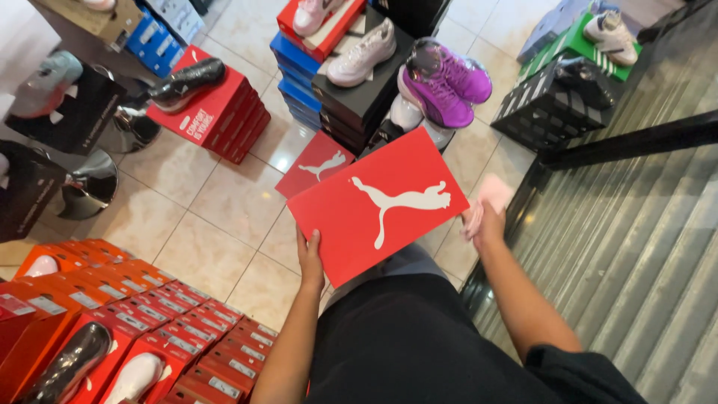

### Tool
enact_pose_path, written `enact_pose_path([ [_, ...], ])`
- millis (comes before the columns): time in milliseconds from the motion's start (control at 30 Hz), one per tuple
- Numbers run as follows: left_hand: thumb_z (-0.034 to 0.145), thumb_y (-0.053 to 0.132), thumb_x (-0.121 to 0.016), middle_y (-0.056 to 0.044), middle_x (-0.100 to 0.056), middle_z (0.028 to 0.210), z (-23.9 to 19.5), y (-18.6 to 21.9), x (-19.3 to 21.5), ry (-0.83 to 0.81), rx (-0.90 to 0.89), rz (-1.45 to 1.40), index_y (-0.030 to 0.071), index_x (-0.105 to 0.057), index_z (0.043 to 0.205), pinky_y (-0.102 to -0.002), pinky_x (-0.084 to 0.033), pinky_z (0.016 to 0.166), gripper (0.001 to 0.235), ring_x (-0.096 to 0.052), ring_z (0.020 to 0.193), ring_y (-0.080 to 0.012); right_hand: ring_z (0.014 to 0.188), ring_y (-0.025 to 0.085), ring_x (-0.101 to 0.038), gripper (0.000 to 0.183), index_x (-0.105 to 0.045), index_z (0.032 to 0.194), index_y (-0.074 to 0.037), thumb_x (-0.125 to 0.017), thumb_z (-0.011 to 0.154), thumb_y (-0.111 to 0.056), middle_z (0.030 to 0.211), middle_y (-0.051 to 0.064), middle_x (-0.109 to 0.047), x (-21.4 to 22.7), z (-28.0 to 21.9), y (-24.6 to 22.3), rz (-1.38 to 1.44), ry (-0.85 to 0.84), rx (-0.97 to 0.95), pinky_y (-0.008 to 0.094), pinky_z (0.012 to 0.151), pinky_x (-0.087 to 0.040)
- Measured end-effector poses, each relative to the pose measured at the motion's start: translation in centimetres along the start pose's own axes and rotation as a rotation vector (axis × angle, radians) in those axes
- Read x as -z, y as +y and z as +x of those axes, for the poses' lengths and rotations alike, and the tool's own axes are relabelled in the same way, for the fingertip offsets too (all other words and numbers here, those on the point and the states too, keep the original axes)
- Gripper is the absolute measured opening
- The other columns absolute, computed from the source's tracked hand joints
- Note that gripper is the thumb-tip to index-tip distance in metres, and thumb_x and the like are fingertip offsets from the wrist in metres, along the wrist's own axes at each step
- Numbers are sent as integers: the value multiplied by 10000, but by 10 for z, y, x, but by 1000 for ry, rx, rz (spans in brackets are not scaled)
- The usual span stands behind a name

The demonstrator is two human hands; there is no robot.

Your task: Wiping down shoe boxes with a cloth and inspecting contents in a storage area

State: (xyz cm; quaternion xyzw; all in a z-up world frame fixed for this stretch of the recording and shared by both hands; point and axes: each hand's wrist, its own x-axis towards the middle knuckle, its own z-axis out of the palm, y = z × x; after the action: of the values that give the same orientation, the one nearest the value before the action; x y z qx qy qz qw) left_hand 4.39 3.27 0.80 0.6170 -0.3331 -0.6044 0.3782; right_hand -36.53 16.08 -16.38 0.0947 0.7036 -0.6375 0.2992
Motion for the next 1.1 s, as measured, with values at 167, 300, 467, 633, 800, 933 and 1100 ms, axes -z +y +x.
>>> enact_pose_path([
  [167, 827, 282, -796, -292, -228, 1600, 41, -46, 25, 122, -512, 617, 64, -233, 1592, -679, -163, 1165, 974, -185, 1493, -490, 951, 336, -751, 496, -324, 1450, -152, -581, 1034, -234, 1143, 220, -662, -11, -54, 9, 164, -31, -131, 537, 790, -641],
  [300, 887, 472, -701, -143, -421, 1567, 42, 33, -22, -33, -886, 1222, 179, -556, 1449, -748, -260, 1074, 650, -360, 1443, -410, 1196, 372, -662, 482, -383, 1459, -111, -553, 1055, -314, 1383, 218, -585, -40, -78, -6, 295, -6, -242, 572, 931, -590],
  [467, 935, 715, -500, -99, -620, 1274, 99, -8, -49, -79, -899, 1460, 278, -512, 1482, -585, -430, 955, 701, -604, 1179, -303, 1166, 196, -633, 469, -403, 1431, -210, -592, 1030, -362, 1325, 89, -567, -78, -99, -11, 404, 79, -147, 410, 962, -557],
  [633, 926, 713, -519, -111, -639, 1204, 103, 5, -56, -82, -979, 1463, 231, -564, 1425, -488, -459, 827, 695, -637, 1078, -316, 1461, 239, -394, 689, -323, 1560, -216, -630, 1016, -505, 1589, 73, -391, -139, -224, 8, 547, 202, -189, 427, 1206, -327],
  [800, 927, 697, -542, -121, -626, 1196, 100, 16, -53, -118, -900, 1440, 205, -553, 1410, -494, -469, 818, 690, -628, 1056, -322, 1545, 323, -221, 690, -286, 1559, 5, -527, 1026, -361, 1642, 250, -256, -163, -316, -27, 333, 199, -234, 425, 1286, -189],
  [933, 943, 671, -554, -128, -616, 1211, 99, 17, -54, -140, -927, 1417, 180, -553, 1404, -489, -476, 821, 673, -620, 1077, -322, 1511, 353, -314, 634, -402, 1531, -23, -571, 1031, -374, 1604, 253, -346, -132, -158, 4, 500, 238, -18, 469, 1281, -233],
  [1100, 958, 675, -523, -119, -589, 1206, 102, 13, -57, -97, -974, 1427, 162, -544, 1402, -482, -476, 813, 679, -612, 1054, -315, 1508, 388, -308, 721, -390, 1505, 48, -613, 1006, -422, 1600, 294, -321, -143, -172, -63, 590, 116, 58, 481, 1279, -245],
])
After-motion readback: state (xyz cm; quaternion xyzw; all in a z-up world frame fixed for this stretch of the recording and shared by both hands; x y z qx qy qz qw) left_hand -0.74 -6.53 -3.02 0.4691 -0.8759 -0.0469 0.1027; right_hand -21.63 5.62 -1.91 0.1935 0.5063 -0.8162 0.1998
